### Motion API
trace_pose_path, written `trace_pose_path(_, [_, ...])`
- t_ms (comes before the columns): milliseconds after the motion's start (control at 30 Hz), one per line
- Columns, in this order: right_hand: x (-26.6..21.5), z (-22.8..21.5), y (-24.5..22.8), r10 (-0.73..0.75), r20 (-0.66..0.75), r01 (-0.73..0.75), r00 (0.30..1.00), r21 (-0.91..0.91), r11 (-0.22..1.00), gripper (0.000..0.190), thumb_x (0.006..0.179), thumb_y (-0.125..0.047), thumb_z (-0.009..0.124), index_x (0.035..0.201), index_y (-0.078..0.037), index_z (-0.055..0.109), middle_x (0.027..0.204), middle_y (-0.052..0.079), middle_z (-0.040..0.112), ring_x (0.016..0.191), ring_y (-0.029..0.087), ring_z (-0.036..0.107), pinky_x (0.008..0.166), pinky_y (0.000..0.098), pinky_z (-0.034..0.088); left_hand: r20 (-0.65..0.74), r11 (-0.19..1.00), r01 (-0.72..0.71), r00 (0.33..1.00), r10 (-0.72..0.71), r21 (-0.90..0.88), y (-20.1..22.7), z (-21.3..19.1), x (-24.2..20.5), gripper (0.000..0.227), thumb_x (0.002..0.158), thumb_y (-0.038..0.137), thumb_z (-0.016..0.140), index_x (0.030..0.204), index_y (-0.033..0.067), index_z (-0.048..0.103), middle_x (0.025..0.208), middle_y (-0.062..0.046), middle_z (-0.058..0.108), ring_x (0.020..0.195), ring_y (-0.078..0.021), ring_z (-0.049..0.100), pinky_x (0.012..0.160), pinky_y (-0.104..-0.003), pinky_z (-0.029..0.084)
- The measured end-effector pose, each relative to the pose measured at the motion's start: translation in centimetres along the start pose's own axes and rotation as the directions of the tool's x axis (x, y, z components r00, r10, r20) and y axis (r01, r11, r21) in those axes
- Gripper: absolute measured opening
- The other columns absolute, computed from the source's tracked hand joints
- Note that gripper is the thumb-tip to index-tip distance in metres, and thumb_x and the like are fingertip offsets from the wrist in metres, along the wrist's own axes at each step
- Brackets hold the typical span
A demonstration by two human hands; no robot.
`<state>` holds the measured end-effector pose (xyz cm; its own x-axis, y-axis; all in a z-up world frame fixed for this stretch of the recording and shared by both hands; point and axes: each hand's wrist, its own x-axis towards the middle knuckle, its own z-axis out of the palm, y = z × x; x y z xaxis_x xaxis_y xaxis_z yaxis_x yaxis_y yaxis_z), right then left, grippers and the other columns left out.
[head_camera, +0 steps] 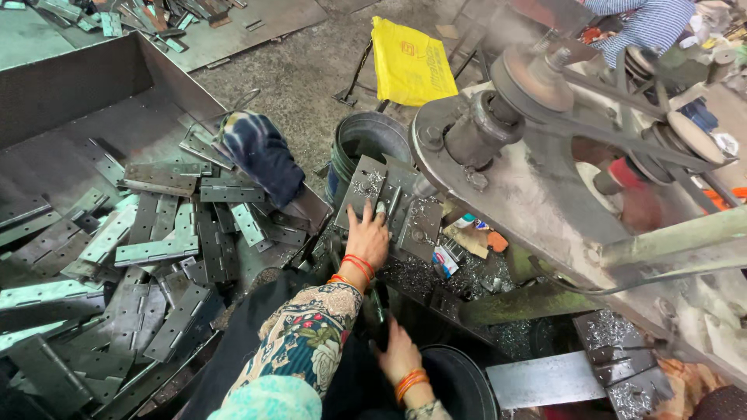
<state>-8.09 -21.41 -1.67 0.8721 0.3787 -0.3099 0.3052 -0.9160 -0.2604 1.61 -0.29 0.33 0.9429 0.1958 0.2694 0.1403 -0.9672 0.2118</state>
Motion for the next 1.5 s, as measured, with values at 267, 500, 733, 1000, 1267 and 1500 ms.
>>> trace_pose_path(267, [0.1, 2.2, 1.8, -0.066, -0.042, 0.069, 0.997, 0.074, 0.995, 0.088, 0.077, -0.035, 0.080, 0.150, -0.013, 0.036, 0.128, 0.023, 0.062, 0.115, 0.045, 0.062, 0.094, 0.0506, 0.053, -0.088, 0.998, 0.007, 0.996, -0.002, 0.057, 0.0, 0.2, -1.3, 0.038, 0.094, 0.028, 0.053, 0.121, 0.0091, 0.073, 0.143, -0.007, 0.057, 0.146, -0.0403, 0.030, 0.114, -0.076, 0.016])
trace_pose_path(500, [0.9, -1.7, 0.3, -0.026, 0.076, 0.035, 0.997, -0.122, 0.992, 0.084, 0.081, -0.038, 0.075, 0.152, -0.013, 0.037, 0.129, 0.020, 0.064, 0.113, 0.043, 0.066, 0.095, 0.0499, 0.056, -0.015, 0.997, 0.009, 1.000, -0.008, 0.076, -0.4, 0.4, -1.2, 0.038, 0.098, 0.026, 0.050, 0.124, 0.0108, 0.072, 0.144, -0.006, 0.058, 0.150, -0.0404, 0.029, 0.116, -0.076, 0.014])
trace_pose_path(733, [-0.1, 3.7, 1.9, 0.007, -0.061, -0.006, 0.998, 0.018, 1.000, 0.083, 0.079, -0.039, 0.080, 0.148, -0.015, 0.039, 0.128, 0.019, 0.064, 0.114, 0.043, 0.064, 0.094, 0.0519, 0.054, -0.045, 0.994, 0.007, 0.999, -0.002, 0.105, -0.2, 0.5, -1.0, 0.038, 0.098, 0.025, 0.048, 0.125, 0.0114, 0.072, 0.145, -0.007, 0.058, 0.149, -0.0416, 0.029, 0.115, -0.077, 0.014])
trace_pose_path(1000, [2.0, -0.9, 1.5, -0.057, 0.053, 0.059, 0.997, -0.043, 0.997, 0.084, 0.078, -0.034, 0.079, 0.148, -0.011, 0.040, 0.127, 0.022, 0.064, 0.113, 0.044, 0.065, 0.095, 0.0491, 0.055, 0.033, 0.985, -0.029, 0.999, 0.024, 0.168, 0.4, -0.3, -1.8, 0.038, 0.095, 0.028, 0.051, 0.120, 0.0119, 0.074, 0.146, -0.012, 0.055, 0.147, -0.0444, 0.029, 0.112, -0.078, 0.016])
trace_pose_path(1267, [0.4, 2.1, 0.9, 0.055, 0.008, -0.055, 0.998, -0.026, 0.998, 0.086, 0.081, -0.043, 0.077, 0.153, -0.022, 0.035, 0.127, 0.018, 0.063, 0.112, 0.044, 0.063, 0.095, 0.0526, 0.053, -0.052, 0.986, -0.036, 0.998, 0.045, 0.163, 0.4, -0.3, -2.5, 0.039, 0.092, 0.026, 0.054, 0.121, 0.0098, 0.073, 0.145, -0.014, 0.055, 0.143, -0.0447, 0.033, 0.112, -0.075, 0.020])
trace_pose_path(1500, [-0.2, 6.4, 3.2, -0.009, -0.095, 0.019, 0.995, 0.104, 0.994, 0.082, 0.080, -0.039, 0.079, 0.149, -0.019, 0.039, 0.130, 0.020, 0.064, 0.114, 0.045, 0.064, 0.094, 0.0523, 0.055, -0.080, 0.992, -0.028, 0.996, 0.038, 0.119, 0.2, 0.6, -3.1, 0.038, 0.094, 0.025, 0.053, 0.124, 0.0101, 0.071, 0.141, -0.011, 0.057, 0.145, -0.0432, 0.033, 0.114, -0.073, 0.022])
